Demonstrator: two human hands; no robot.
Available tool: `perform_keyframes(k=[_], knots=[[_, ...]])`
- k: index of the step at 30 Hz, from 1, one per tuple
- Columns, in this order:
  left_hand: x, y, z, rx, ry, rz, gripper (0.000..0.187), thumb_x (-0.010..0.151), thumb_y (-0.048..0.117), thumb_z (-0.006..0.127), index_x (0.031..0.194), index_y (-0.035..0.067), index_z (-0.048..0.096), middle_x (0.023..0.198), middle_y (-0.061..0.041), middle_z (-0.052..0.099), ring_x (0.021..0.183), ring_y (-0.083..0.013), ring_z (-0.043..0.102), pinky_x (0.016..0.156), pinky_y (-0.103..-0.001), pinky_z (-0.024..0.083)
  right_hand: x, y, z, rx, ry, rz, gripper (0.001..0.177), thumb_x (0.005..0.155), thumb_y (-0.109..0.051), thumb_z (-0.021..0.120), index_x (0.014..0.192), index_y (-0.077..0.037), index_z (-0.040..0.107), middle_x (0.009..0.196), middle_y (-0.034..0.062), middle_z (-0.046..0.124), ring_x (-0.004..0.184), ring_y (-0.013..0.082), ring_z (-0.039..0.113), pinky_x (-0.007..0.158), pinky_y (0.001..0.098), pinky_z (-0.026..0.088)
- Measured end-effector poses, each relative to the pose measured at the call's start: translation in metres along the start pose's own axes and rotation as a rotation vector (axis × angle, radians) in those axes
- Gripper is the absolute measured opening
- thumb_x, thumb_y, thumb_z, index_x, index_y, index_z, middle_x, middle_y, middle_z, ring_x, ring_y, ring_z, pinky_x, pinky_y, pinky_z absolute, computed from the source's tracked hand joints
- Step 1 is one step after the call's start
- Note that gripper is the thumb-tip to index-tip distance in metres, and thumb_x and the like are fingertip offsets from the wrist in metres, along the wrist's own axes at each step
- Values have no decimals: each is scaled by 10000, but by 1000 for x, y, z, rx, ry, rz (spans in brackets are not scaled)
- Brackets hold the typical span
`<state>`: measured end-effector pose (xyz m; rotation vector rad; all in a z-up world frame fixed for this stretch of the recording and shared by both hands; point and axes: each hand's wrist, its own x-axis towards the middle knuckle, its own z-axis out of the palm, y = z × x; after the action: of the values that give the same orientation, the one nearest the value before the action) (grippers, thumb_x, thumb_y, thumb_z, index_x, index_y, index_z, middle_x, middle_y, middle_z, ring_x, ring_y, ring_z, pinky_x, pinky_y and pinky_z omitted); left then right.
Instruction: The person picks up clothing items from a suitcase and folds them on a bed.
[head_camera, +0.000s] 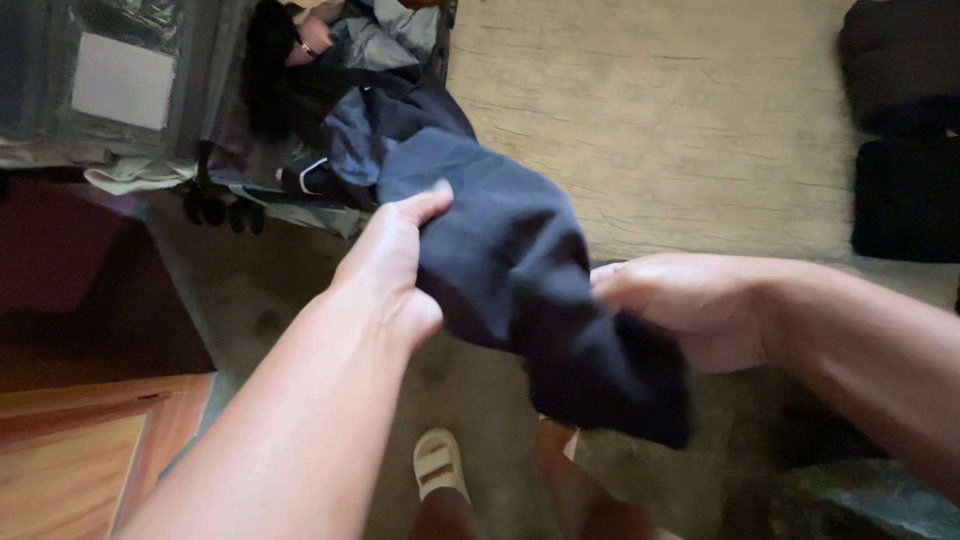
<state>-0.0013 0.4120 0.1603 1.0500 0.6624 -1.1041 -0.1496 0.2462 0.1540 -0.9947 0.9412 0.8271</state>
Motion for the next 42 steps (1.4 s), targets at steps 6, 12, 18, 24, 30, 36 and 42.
perform_keyframes(k=[6,12,18,24,30,36,42], knots=[[-5,13,-31,58,-5,175,321,797,194,585,1032,-7,673,1053,-182,743,896,-310,727,874,-464,602,24,2,-10,-198,-144,-384,355,908,-216,627,1235,-89,685,1330,66,650,1231,242,614,1044,438,465],[-37,33,-72,250,125,237,291,764,203,670,989,26,724,1040,-122,726,949,-222,666,865,-362,496,28,-40,63,231,191,-237,694,939,-514,543,1481,-96,428,1496,201,468,1314,331,474,1199,484,315],[-106,67,-141,249,-274,141,173,710,183,640,749,25,697,738,-121,718,601,-246,671,643,-374,574,37,-66,153,338,176,-212,980,934,-725,487,1583,-8,327,1501,261,559,1389,350,512,1194,502,289],[-169,83,-205,377,-324,41,126,680,147,639,685,30,686,682,-108,718,534,-247,649,594,-386,587,98,-82,198,230,-81,-464,418,1004,-445,621,1300,-149,624,1277,57,711,1136,209,658,1073,454,484],[-205,84,-303,739,-38,-163,185,658,153,617,773,53,720,798,-115,781,713,-229,714,790,-367,568,102,-77,295,159,62,-341,204,974,-221,542,1086,-103,664,1033,60,722,910,206,680,939,433,549],[-206,74,-367,353,249,234,308,813,264,569,1036,163,755,1139,-96,744,1023,-237,663,951,-461,514,91,-74,336,111,-164,-429,223,921,-78,499,1078,0,636,1020,139,710,1004,273,704,980,468,527],[-211,93,-362,-332,-91,557,590,943,503,347,1166,106,723,1230,-96,754,1161,-293,670,1117,-512,442,70,-46,354,-259,-439,-308,379,805,33,545,1156,95,674,1155,207,740,1051,287,706,1006,436,525]])
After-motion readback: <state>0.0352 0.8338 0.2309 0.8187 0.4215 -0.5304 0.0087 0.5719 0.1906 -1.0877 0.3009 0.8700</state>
